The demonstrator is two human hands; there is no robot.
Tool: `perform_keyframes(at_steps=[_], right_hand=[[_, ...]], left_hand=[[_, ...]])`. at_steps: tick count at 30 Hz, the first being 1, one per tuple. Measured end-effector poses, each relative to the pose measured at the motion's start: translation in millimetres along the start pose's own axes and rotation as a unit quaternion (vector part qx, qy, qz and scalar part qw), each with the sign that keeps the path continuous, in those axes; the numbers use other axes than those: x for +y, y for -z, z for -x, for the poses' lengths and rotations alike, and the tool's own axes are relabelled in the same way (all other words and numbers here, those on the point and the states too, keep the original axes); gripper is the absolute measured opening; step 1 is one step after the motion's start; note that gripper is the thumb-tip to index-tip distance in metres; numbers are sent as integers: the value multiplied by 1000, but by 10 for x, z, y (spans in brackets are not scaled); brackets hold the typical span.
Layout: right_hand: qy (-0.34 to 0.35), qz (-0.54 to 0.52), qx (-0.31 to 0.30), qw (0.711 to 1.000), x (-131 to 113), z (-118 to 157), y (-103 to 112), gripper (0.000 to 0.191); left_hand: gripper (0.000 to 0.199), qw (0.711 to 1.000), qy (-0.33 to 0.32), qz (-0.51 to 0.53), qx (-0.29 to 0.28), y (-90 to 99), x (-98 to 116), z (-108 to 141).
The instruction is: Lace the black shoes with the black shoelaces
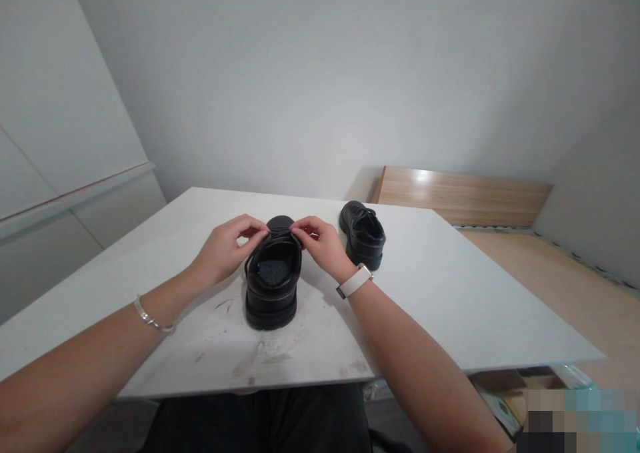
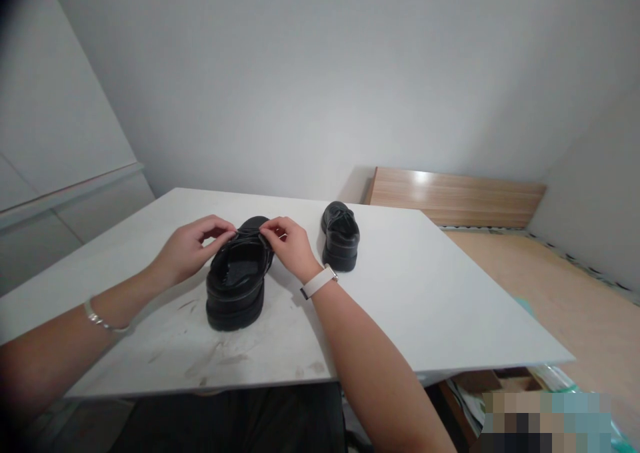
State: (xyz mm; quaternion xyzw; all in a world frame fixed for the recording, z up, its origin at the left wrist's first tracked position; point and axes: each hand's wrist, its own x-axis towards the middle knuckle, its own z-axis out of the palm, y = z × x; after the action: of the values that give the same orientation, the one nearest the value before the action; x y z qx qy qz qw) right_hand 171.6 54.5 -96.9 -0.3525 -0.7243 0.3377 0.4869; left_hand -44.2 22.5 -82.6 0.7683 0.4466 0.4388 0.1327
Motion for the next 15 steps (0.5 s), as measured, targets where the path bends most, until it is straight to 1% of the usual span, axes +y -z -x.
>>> perform_keyframes(at_steps=[2, 5, 8, 10, 11, 13, 15], right_hand=[[27, 52, 13, 998, -36, 17, -3, 12], [78, 144, 22, 986, -111, 59, -4, 11], [85, 177, 21, 980, -188, 85, -1, 11], [65, 142, 15, 988, -233, 85, 13, 11], [50, 100, 3, 994, -252, 79, 25, 12], [13, -16, -37, 999, -277, 58, 60, 20], [-23, -127, -71, 989, -272, 32, 98, 28]], left_hand=[[29, 1000, 5, -10, 2, -18, -5, 6], [29, 1000, 8, -6, -4, -32, -14, 10], [29, 1000, 21, 21, -3, -9, -5, 8], [31, 999, 25, 37, -7, 26, 15, 3], [31, 999, 24, 43, -17, 45, 27, 0], [32, 997, 26, 58, -53, 78, 45, -6], [33, 992, 36, 86, -85, 96, 51, -11]])
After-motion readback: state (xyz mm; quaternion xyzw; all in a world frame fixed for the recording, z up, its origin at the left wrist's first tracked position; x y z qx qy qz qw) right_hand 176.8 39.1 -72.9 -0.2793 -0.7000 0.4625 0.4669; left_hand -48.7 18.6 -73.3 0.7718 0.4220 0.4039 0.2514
